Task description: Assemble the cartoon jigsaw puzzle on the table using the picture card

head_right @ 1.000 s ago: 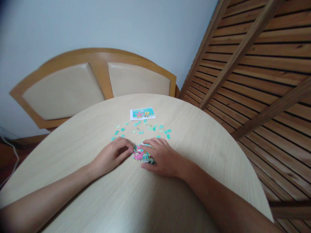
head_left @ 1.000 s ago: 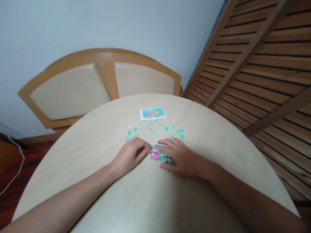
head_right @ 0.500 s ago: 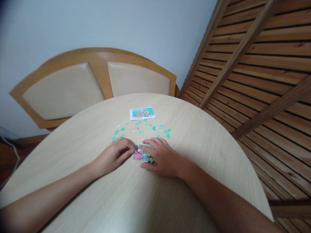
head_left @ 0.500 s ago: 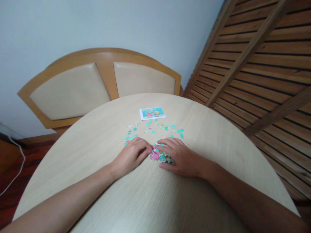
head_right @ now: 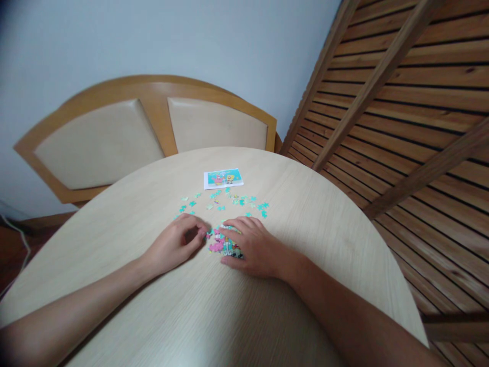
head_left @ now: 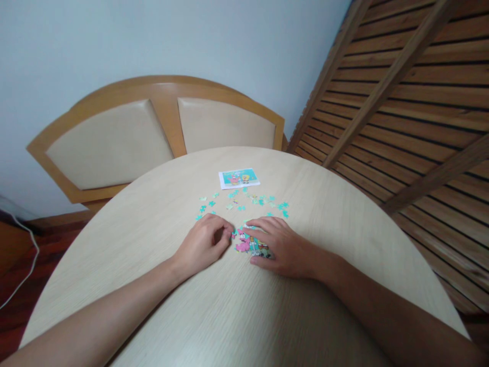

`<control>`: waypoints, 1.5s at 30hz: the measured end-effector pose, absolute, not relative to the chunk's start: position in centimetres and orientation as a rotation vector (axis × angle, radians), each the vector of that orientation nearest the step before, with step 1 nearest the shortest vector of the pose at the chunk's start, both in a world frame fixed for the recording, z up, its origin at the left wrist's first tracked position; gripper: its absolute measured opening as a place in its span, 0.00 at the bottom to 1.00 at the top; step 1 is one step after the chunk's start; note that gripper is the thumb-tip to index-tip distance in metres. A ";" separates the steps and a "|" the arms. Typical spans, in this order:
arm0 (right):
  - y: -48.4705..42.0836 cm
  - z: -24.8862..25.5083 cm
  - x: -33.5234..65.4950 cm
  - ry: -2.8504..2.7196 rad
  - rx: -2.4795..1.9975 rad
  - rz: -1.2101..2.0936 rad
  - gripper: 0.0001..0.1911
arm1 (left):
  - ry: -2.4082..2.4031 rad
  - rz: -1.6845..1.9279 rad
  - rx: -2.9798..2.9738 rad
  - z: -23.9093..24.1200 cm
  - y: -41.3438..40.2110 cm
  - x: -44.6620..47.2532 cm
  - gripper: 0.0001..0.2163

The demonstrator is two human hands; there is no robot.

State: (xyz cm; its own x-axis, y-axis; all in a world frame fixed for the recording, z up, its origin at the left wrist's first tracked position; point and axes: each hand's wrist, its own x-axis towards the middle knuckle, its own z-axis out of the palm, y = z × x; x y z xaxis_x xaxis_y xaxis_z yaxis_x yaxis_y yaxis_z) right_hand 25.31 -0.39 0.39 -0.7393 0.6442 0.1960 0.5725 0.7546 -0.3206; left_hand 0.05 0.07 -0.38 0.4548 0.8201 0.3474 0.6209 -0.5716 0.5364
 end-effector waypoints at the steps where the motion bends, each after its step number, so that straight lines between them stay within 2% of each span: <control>1: -0.4 0.4 25.3 -2.661 -0.947 0.345 0.30 | 1.219 0.843 2.372 -0.3 0.0 0.1 0.07; 30: -0.2 0.3 25.6 -2.653 -1.003 0.330 0.30 | 1.146 0.841 2.377 -0.3 0.3 -0.3 0.13; 45: -0.3 0.2 25.4 -2.656 -0.987 0.360 0.31 | 1.149 0.795 2.403 -0.3 0.2 0.0 0.07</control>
